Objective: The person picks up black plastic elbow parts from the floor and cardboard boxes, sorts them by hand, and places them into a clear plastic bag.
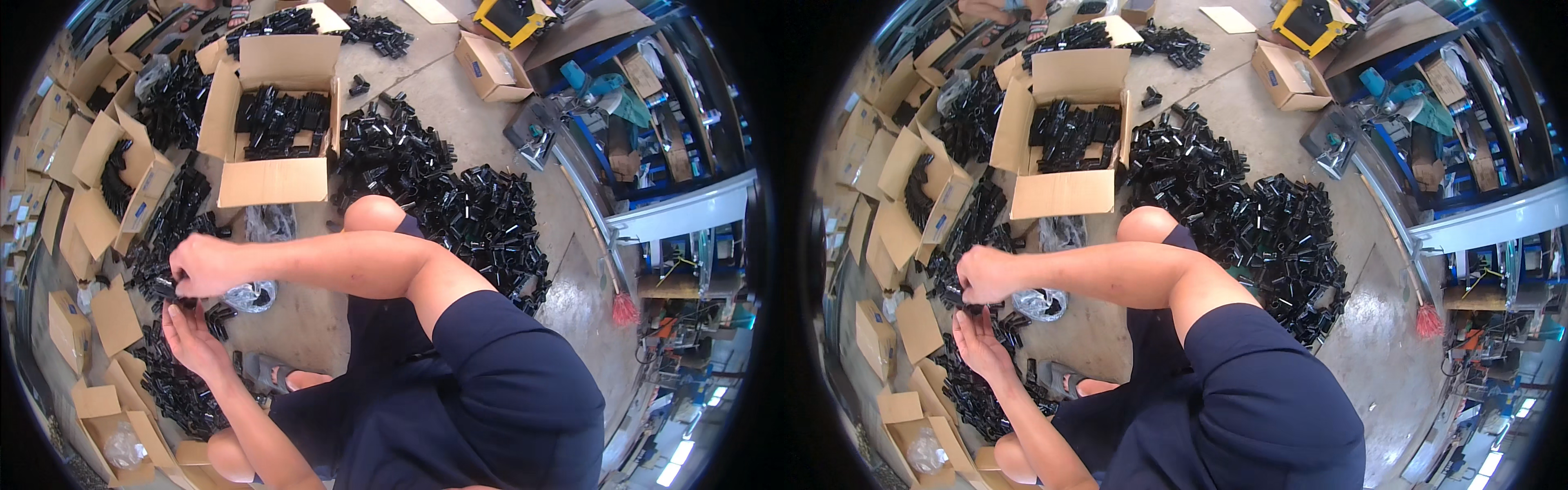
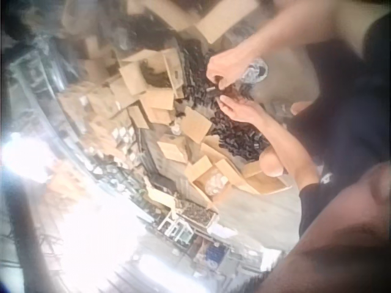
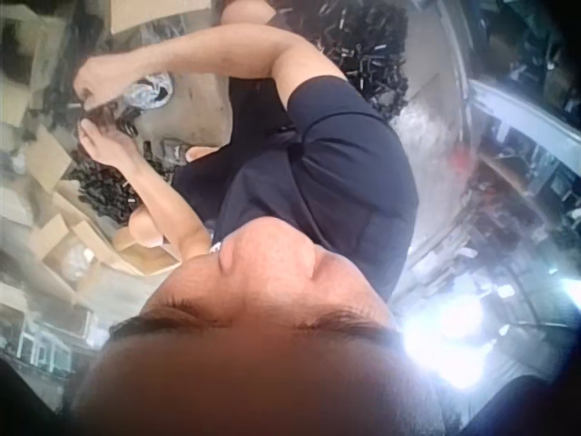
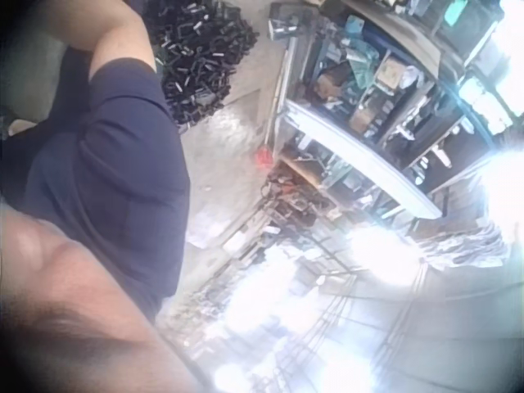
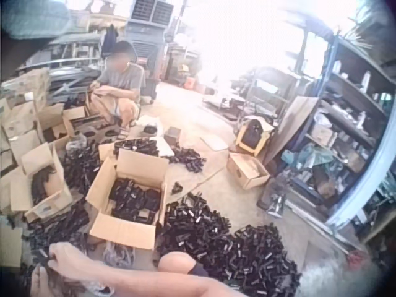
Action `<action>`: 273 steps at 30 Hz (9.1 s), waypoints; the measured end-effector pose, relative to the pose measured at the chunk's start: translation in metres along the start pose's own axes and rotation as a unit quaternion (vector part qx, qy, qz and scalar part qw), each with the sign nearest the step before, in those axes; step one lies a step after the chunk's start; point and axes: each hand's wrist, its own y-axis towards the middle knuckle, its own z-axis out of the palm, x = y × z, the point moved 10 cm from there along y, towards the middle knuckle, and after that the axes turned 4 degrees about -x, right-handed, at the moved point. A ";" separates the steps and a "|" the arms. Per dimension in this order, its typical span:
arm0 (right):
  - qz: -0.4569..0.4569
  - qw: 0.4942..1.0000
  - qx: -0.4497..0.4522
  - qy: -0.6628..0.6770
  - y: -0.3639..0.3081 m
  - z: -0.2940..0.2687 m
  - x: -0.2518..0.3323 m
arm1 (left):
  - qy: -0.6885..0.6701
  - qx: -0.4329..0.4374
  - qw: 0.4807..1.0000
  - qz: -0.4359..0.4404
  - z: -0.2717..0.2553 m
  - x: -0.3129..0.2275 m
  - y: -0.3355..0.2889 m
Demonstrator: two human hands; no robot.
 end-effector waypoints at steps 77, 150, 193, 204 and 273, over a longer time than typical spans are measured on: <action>-0.119 0.896 0.309 -0.296 -0.046 0.119 0.012 | 0.022 0.440 0.865 -0.238 0.125 0.254 -0.124; -0.121 0.923 0.264 -0.250 -0.047 0.099 0.018 | 0.125 0.573 0.779 -0.223 0.190 0.196 -0.107; -0.153 0.920 0.241 -0.268 -0.050 0.113 0.026 | 0.307 0.550 0.773 -0.075 0.183 0.184 -0.101; -0.153 0.926 0.219 -0.267 -0.050 0.106 0.026 | 0.213 0.576 0.788 -0.051 0.192 0.130 -0.085; 0.018 0.992 0.113 -0.044 0.009 -0.009 0.060 | 0.508 0.567 0.638 -0.112 -0.023 0.180 -0.278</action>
